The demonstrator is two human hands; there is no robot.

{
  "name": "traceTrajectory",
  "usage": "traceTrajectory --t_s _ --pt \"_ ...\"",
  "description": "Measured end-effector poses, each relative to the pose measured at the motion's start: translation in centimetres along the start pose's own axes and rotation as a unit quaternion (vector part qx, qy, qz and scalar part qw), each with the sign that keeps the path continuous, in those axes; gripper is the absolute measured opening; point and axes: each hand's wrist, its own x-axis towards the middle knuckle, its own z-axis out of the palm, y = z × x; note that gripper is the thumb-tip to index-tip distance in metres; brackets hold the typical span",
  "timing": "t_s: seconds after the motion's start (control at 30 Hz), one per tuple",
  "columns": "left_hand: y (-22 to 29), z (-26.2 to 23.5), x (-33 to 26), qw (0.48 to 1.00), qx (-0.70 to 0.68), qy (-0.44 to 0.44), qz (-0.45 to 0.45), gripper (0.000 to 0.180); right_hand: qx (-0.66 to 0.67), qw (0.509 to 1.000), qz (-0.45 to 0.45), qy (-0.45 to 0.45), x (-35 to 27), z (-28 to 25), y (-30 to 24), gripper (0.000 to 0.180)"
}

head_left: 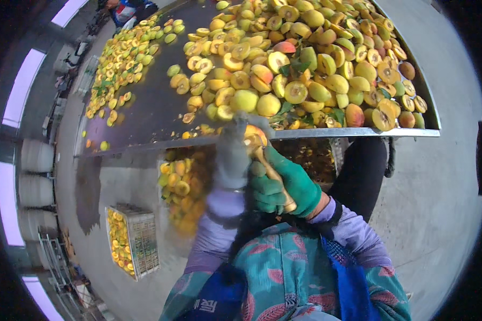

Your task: Cutting and pitting fruit, likely peaches or apricots, and sorting them into crates in a processing facility.

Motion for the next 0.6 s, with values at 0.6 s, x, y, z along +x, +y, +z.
traceTrajectory --t_s 0.6 --pt "-3.6 -4.3 -4.6 0.956 -0.224 0.173 -0.083 0.036 0.159 0.966 0.174 -0.103 -0.6 -0.9 2.6 0.042"
